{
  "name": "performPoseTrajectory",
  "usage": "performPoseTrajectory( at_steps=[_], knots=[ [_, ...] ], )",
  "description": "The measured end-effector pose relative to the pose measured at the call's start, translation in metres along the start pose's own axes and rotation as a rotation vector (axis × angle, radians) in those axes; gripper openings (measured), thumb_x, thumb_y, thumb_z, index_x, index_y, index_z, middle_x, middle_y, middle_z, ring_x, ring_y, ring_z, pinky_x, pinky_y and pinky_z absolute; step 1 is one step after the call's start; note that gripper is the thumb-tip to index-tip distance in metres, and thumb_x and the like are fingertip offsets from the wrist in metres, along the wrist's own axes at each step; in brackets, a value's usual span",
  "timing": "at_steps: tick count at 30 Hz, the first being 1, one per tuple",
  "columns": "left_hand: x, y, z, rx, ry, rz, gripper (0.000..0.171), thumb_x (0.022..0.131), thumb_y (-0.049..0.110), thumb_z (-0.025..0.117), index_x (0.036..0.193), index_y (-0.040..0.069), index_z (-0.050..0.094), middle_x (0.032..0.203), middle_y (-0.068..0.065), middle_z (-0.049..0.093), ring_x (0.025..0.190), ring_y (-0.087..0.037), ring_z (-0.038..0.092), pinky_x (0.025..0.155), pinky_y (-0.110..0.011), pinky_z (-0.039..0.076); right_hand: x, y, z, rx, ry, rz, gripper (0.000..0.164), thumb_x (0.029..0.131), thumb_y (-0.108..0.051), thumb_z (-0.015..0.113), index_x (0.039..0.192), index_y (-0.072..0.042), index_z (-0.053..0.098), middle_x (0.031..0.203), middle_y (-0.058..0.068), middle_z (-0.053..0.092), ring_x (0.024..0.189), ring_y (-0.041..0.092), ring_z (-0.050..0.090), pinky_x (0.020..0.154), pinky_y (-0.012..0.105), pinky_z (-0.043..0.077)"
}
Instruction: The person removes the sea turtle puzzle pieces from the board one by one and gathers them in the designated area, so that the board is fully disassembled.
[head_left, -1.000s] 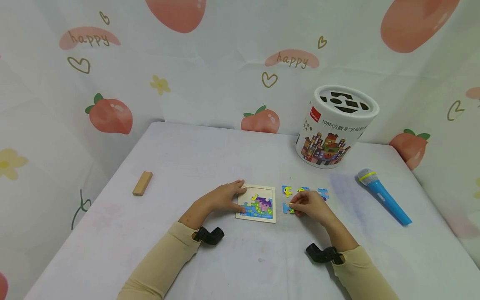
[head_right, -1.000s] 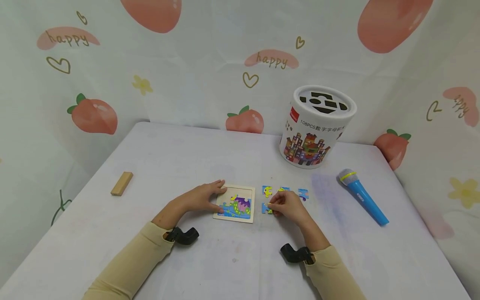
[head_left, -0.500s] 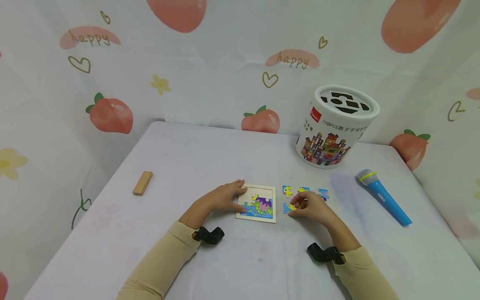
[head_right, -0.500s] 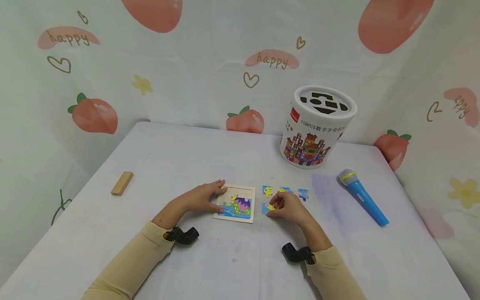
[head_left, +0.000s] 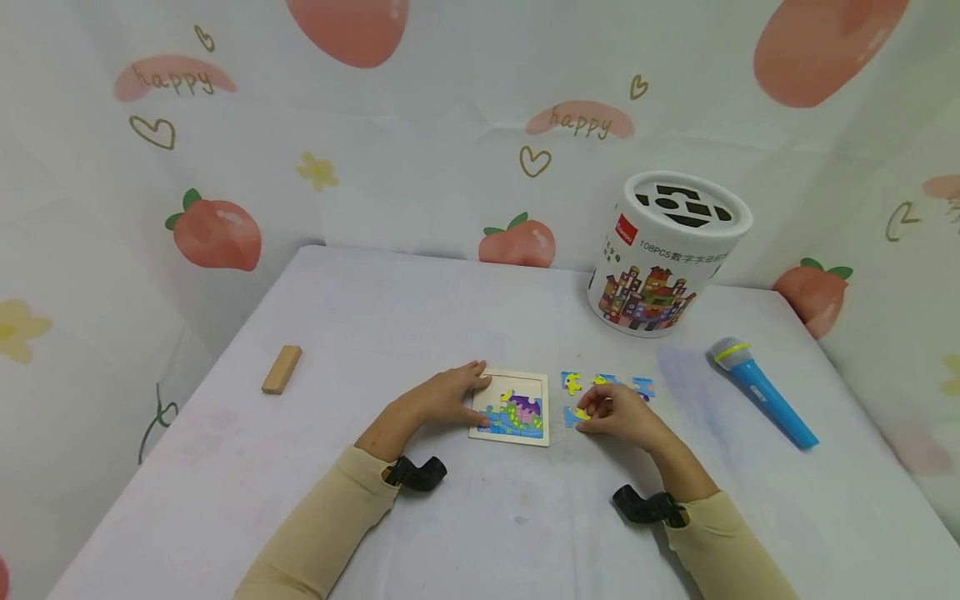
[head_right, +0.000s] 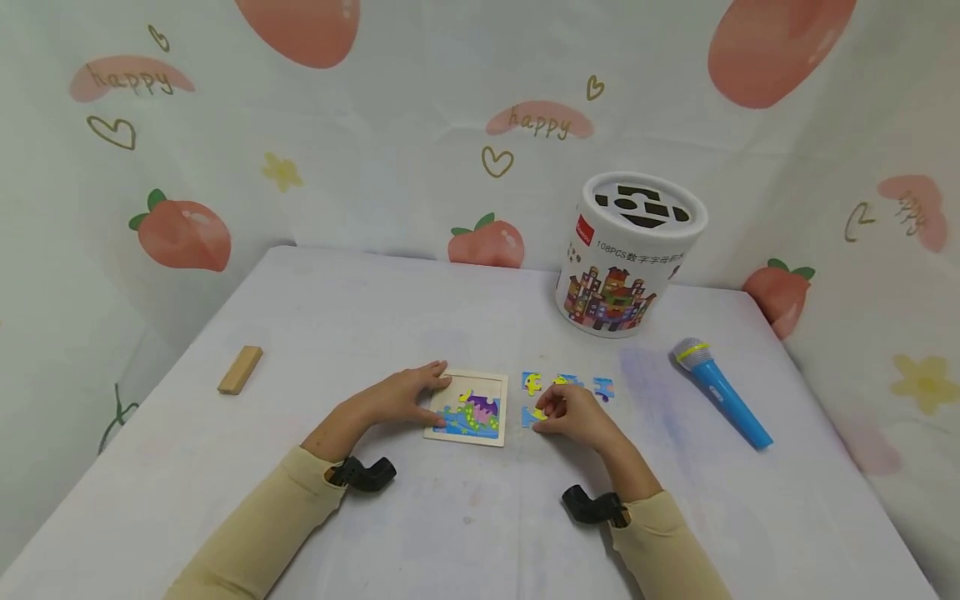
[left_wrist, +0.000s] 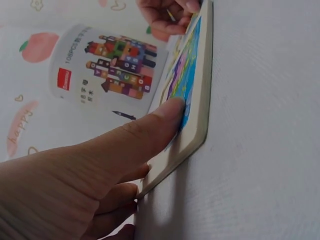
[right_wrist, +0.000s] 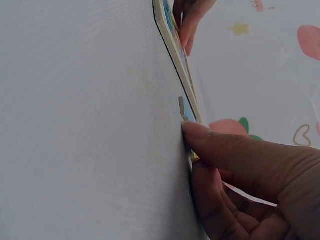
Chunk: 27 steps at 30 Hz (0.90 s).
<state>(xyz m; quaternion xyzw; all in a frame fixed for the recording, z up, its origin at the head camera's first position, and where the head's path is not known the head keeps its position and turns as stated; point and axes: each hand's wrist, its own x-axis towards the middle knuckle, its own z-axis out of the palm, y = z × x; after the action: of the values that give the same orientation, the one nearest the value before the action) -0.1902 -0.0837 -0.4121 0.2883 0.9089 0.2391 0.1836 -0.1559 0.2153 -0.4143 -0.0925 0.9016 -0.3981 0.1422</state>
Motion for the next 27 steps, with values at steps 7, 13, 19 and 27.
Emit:
performPoseTrajectory(
  at_steps=[7, 13, 19, 27],
  knots=[
    [-0.004, -0.001, 0.000, 0.008, -0.002, -0.014, 0.074, 0.080, 0.037, 0.072, 0.140, 0.007, 0.042, 0.155, -0.009, 0.021, 0.144, -0.025, 0.018, 0.116, -0.043, 0.021, 0.001, -0.002, 0.001, 0.026, -0.020, 0.001, 0.028, 0.074, -0.010, 0.078, 0.093, 0.003, 0.061, 0.078, 0.006, 0.053, 0.069, 0.013, 0.048, 0.056, 0.019, 0.041],
    [-0.010, -0.001, -0.001, 0.063, 0.016, 0.018, 0.072, 0.081, 0.039, 0.071, 0.139, 0.005, 0.043, 0.154, -0.013, 0.022, 0.143, -0.027, 0.021, 0.116, -0.041, 0.022, 0.002, -0.005, -0.001, 0.012, 0.001, 0.006, 0.028, 0.074, -0.012, 0.077, 0.092, 0.002, 0.062, 0.076, 0.003, 0.054, 0.067, 0.012, 0.048, 0.055, 0.020, 0.040],
    [-0.019, 0.005, 0.000, 0.085, 0.011, 0.061, 0.064, 0.083, 0.034, 0.070, 0.136, 0.007, 0.048, 0.153, -0.012, 0.025, 0.142, -0.028, 0.022, 0.115, -0.041, 0.022, 0.008, -0.012, -0.002, 0.004, 0.016, 0.015, 0.027, 0.076, -0.012, 0.075, 0.095, 0.003, 0.063, 0.076, 0.003, 0.053, 0.069, 0.014, 0.048, 0.054, 0.020, 0.039],
    [-0.029, 0.021, 0.008, 0.153, -0.047, 0.144, 0.050, 0.089, 0.033, 0.062, 0.134, 0.015, 0.052, 0.151, -0.011, 0.031, 0.141, -0.027, 0.027, 0.113, -0.041, 0.027, 0.022, -0.032, 0.007, 0.010, -0.033, -0.089, 0.027, 0.079, -0.014, 0.074, 0.098, 0.003, 0.066, 0.079, 0.005, 0.057, 0.072, 0.014, 0.051, 0.058, 0.020, 0.042]
  ],
)
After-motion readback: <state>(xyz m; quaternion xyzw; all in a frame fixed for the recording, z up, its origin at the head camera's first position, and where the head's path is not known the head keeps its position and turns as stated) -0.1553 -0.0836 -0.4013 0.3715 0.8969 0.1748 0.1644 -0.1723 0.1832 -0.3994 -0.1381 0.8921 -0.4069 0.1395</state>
